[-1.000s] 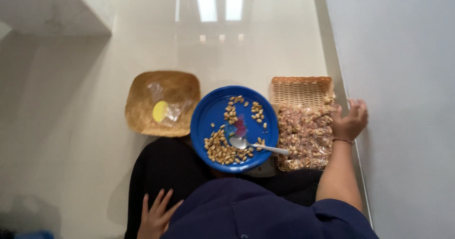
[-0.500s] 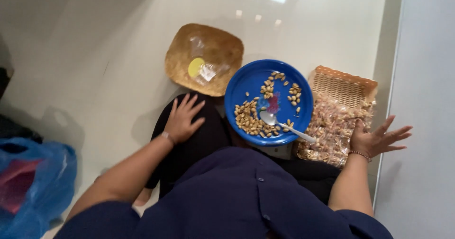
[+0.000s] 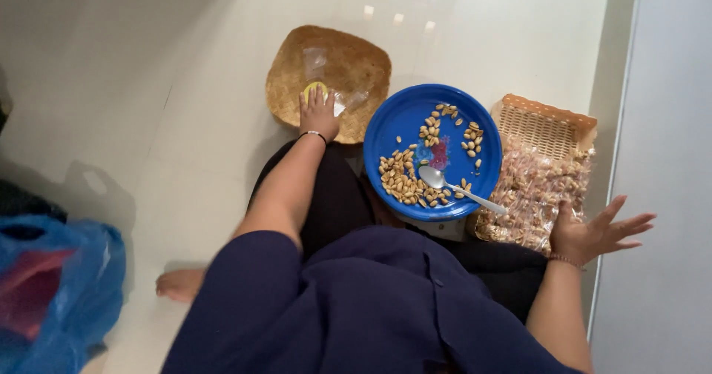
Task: Sorting nuts from a blue plate into baskets using hands and a spoon.
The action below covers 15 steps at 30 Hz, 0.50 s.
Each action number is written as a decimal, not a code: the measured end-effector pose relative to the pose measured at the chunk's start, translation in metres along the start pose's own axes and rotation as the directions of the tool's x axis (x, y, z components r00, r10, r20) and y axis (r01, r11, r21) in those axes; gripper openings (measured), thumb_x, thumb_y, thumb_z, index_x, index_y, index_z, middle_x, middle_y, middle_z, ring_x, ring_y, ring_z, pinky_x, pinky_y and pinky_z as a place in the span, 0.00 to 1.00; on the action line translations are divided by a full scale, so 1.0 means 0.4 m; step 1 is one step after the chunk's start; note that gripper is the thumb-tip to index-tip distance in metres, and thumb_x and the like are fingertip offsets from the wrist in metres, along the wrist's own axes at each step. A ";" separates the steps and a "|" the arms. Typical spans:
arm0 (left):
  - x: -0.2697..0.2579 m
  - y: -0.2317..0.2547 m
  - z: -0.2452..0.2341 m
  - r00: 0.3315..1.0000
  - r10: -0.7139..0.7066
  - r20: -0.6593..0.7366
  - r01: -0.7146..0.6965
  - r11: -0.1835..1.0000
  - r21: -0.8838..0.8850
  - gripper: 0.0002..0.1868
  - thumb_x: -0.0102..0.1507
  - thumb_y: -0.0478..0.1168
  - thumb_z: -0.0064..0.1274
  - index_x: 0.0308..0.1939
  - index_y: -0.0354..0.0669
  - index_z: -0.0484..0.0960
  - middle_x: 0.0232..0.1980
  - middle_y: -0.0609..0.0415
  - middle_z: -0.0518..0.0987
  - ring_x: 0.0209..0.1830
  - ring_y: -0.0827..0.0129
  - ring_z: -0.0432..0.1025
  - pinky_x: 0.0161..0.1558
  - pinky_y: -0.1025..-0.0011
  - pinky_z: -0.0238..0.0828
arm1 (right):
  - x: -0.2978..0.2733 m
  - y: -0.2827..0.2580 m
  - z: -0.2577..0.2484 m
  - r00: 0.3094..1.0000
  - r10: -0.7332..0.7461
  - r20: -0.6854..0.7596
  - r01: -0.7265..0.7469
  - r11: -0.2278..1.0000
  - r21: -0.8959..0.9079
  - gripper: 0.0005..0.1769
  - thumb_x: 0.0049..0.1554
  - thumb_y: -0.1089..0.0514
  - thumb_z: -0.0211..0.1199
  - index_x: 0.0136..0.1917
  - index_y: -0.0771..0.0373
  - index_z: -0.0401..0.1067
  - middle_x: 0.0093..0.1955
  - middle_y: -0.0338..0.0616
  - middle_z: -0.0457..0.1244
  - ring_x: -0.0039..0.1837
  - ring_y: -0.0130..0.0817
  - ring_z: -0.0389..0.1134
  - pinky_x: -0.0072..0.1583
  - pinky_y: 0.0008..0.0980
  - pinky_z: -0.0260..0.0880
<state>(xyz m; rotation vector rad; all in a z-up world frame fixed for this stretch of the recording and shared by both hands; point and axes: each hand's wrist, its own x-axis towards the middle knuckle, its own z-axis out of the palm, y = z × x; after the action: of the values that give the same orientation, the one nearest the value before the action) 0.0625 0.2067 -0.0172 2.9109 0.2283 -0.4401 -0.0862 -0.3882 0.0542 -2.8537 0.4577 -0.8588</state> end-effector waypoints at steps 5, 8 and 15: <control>0.164 -0.058 0.147 0.999 -0.028 0.018 0.027 0.999 0.047 0.35 0.69 0.59 0.37 0.81 0.71 0.48 0.85 0.46 0.42 0.83 0.46 0.41 0.76 0.45 0.37 | -0.094 0.002 -0.074 1.000 -0.016 0.002 0.016 1.000 -0.016 0.54 0.66 0.30 0.69 0.90 0.46 0.43 0.87 0.53 0.22 0.88 0.63 0.24 0.76 0.87 0.34; 0.231 -0.074 0.183 0.998 -0.040 0.045 0.039 0.999 0.020 0.32 0.68 0.58 0.34 0.78 0.81 0.52 0.80 0.43 0.54 0.74 0.44 0.56 0.70 0.44 0.48 | -0.142 0.010 -0.118 1.000 -0.022 -0.001 0.022 0.999 -0.029 0.55 0.60 0.34 0.70 0.89 0.48 0.45 0.88 0.53 0.23 0.88 0.66 0.27 0.76 0.87 0.36; 0.176 -0.043 0.091 0.986 0.022 0.165 -0.062 0.968 0.243 0.12 0.66 0.35 0.46 0.50 0.49 0.82 0.46 0.51 0.80 0.43 0.56 0.76 0.71 0.46 0.56 | -0.242 0.033 -0.191 0.998 0.003 -0.059 -0.005 0.999 -0.032 0.52 0.55 0.44 0.72 0.86 0.55 0.53 0.89 0.55 0.30 0.88 0.64 0.33 0.72 0.89 0.44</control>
<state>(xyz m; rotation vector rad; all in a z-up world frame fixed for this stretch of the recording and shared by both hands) 0.1157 0.2244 -0.0758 3.0920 0.0925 -0.7435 -0.2085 -0.3720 0.0649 -2.8626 0.4878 -0.9451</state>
